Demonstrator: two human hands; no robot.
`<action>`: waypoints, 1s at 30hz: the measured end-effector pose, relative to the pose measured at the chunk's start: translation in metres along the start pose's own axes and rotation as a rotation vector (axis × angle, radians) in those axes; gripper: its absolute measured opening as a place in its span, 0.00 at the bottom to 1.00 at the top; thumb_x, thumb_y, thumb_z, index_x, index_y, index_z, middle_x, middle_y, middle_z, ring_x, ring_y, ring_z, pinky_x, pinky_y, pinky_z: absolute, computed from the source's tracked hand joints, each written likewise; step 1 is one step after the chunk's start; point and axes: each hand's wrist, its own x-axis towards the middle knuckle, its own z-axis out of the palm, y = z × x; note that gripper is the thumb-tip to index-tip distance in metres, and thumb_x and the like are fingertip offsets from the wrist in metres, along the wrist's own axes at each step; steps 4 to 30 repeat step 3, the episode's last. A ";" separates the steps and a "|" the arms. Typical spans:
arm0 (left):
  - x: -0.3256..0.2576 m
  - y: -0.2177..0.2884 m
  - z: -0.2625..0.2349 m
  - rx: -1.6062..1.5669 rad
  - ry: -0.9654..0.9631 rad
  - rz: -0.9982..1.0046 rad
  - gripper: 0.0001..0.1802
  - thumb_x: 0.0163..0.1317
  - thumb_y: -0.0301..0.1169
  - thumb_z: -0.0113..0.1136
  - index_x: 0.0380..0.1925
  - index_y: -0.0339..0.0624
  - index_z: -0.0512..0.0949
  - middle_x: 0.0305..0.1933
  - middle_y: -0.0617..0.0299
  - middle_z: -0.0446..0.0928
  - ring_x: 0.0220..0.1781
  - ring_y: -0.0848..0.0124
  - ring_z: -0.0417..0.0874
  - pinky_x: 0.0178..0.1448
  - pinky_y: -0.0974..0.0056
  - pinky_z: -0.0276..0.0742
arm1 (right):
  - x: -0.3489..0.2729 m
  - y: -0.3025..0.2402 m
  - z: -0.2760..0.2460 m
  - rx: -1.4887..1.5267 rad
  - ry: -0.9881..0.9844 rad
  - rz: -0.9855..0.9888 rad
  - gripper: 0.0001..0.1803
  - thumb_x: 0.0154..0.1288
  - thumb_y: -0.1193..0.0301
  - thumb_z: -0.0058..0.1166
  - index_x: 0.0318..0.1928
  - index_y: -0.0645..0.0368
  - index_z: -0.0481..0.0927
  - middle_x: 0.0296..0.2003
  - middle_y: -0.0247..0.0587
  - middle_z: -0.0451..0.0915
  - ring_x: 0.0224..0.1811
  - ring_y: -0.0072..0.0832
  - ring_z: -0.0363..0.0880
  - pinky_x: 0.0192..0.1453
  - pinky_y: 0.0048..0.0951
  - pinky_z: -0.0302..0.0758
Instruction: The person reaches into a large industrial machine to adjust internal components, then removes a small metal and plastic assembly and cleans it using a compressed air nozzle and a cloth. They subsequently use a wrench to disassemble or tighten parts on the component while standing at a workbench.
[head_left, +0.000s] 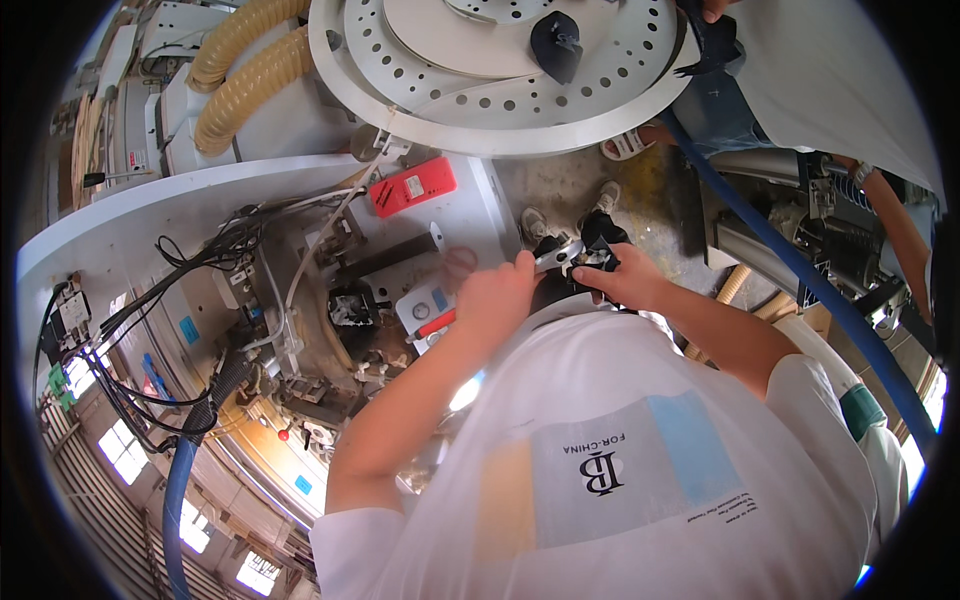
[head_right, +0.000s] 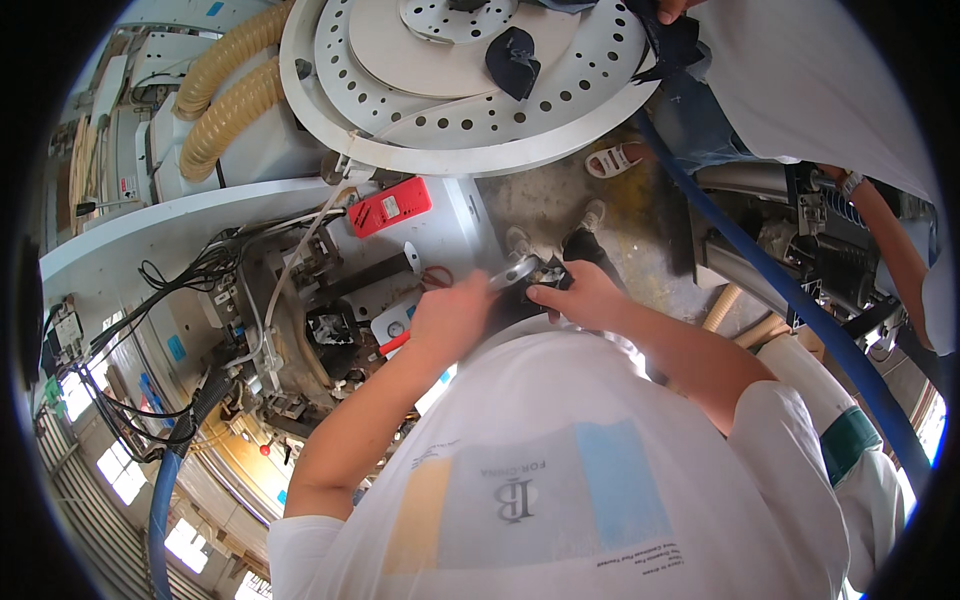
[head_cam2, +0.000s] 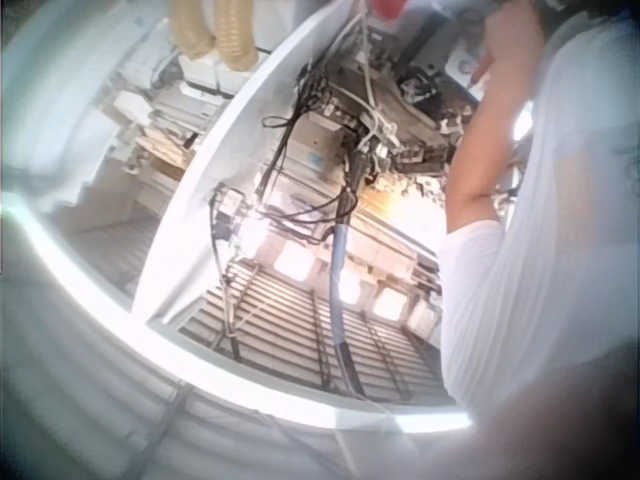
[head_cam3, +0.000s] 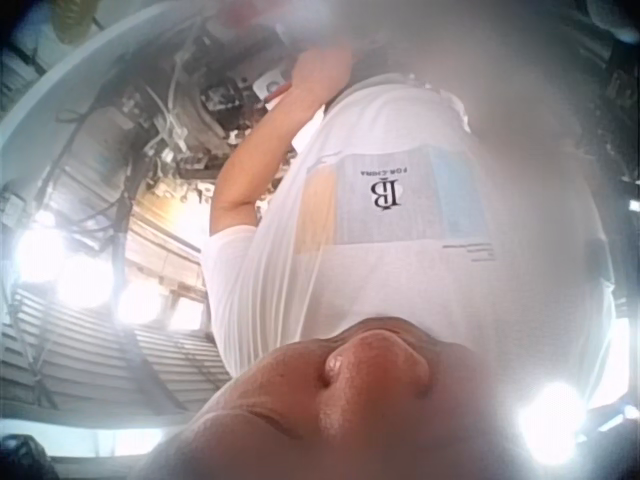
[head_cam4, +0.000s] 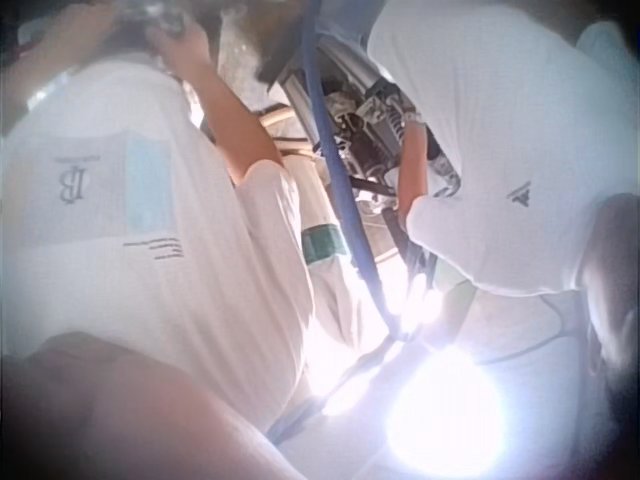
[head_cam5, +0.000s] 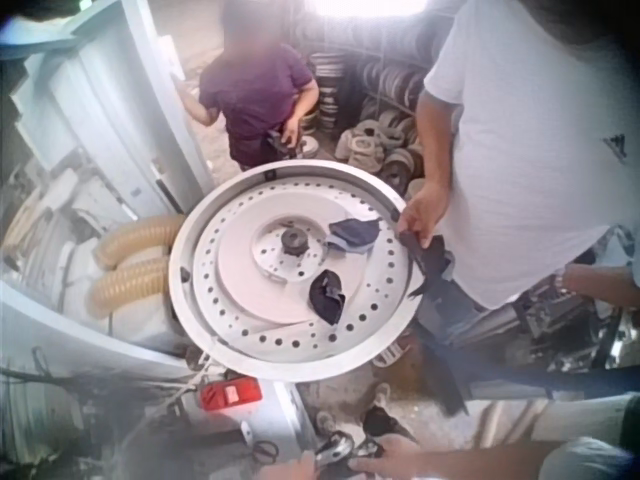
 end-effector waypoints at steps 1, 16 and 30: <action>0.000 -0.001 0.006 -0.010 -0.013 -0.014 0.16 0.72 0.42 0.56 0.42 0.40 0.70 0.30 0.50 0.83 0.29 0.49 0.86 0.32 0.47 0.82 | -0.001 -0.001 0.004 0.002 0.023 -0.018 0.20 0.67 0.53 0.64 0.40 0.59 0.83 0.27 0.34 0.86 0.29 0.19 0.81 0.33 0.27 0.74; 0.001 0.001 0.008 -0.027 -0.058 -0.035 0.16 0.71 0.42 0.56 0.42 0.40 0.70 0.30 0.51 0.83 0.30 0.49 0.86 0.33 0.47 0.82 | -0.004 -0.001 0.009 0.003 0.043 -0.028 0.20 0.66 0.53 0.65 0.40 0.59 0.84 0.26 0.33 0.85 0.28 0.19 0.81 0.33 0.27 0.74; 0.001 0.001 0.008 -0.027 -0.058 -0.035 0.16 0.71 0.42 0.56 0.42 0.40 0.70 0.30 0.51 0.83 0.30 0.49 0.86 0.33 0.47 0.82 | -0.004 -0.001 0.009 0.003 0.043 -0.028 0.20 0.66 0.53 0.65 0.40 0.59 0.84 0.26 0.33 0.85 0.28 0.19 0.81 0.33 0.27 0.74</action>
